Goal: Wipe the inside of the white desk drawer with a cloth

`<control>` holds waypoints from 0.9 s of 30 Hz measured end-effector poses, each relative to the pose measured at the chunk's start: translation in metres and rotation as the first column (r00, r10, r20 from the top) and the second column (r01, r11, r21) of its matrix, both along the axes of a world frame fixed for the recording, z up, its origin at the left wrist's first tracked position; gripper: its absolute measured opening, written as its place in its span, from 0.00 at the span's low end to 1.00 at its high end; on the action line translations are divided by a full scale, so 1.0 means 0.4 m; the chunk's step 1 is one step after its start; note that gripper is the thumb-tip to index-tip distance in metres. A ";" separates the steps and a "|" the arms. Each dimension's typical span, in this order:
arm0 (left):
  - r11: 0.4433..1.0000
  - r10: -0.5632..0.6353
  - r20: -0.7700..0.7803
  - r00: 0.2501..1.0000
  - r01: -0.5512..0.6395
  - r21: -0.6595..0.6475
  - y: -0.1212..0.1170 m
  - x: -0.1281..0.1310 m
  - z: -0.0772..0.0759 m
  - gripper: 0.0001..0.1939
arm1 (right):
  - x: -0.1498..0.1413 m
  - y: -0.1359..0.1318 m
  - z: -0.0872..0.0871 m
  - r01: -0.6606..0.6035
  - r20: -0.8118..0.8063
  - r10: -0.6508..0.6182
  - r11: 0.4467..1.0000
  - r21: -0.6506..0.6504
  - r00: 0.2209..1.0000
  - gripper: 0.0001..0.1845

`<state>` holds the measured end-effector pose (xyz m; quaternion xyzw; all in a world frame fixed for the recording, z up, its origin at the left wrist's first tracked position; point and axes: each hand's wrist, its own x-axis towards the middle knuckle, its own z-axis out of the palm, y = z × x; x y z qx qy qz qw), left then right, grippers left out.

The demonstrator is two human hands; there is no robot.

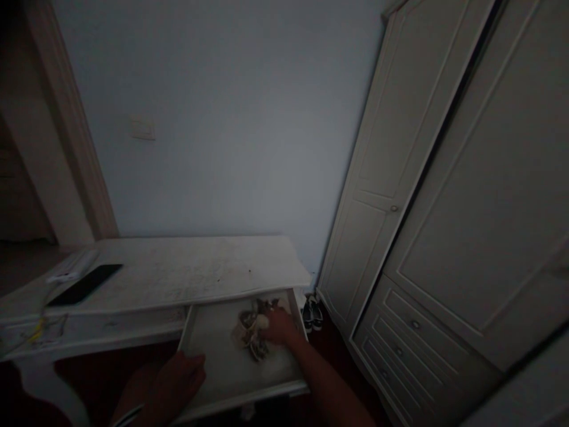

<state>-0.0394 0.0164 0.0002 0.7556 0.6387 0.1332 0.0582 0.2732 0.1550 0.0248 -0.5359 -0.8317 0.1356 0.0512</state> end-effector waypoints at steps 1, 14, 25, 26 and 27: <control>1.000 -0.009 0.016 1.000 0.008 0.014 -0.001 0.001 0.004 0.11 | -0.001 -0.020 -0.006 -0.044 0.008 0.045 0.999 -0.017 0.999 0.36; 0.981 -0.012 -0.136 0.991 -0.015 -0.192 -0.005 0.026 0.075 0.15 | -0.289 -0.113 -0.106 -0.478 0.167 0.466 0.878 0.036 0.869 0.33; 0.986 0.011 -0.165 0.986 -0.038 -0.161 -0.003 0.024 0.063 0.13 | -0.459 -0.047 -0.043 -0.369 0.096 0.359 0.922 0.119 0.928 0.29; 0.988 0.017 -0.162 0.987 -0.042 -0.150 -0.003 0.022 0.058 0.13 | -0.460 -0.038 -0.035 -0.343 0.076 0.336 0.931 0.121 0.939 0.31; 0.989 0.022 -0.157 0.987 -0.044 -0.143 -0.002 0.020 0.050 0.13 | -0.460 -0.027 -0.029 -0.317 0.058 0.312 0.940 0.122 0.948 0.33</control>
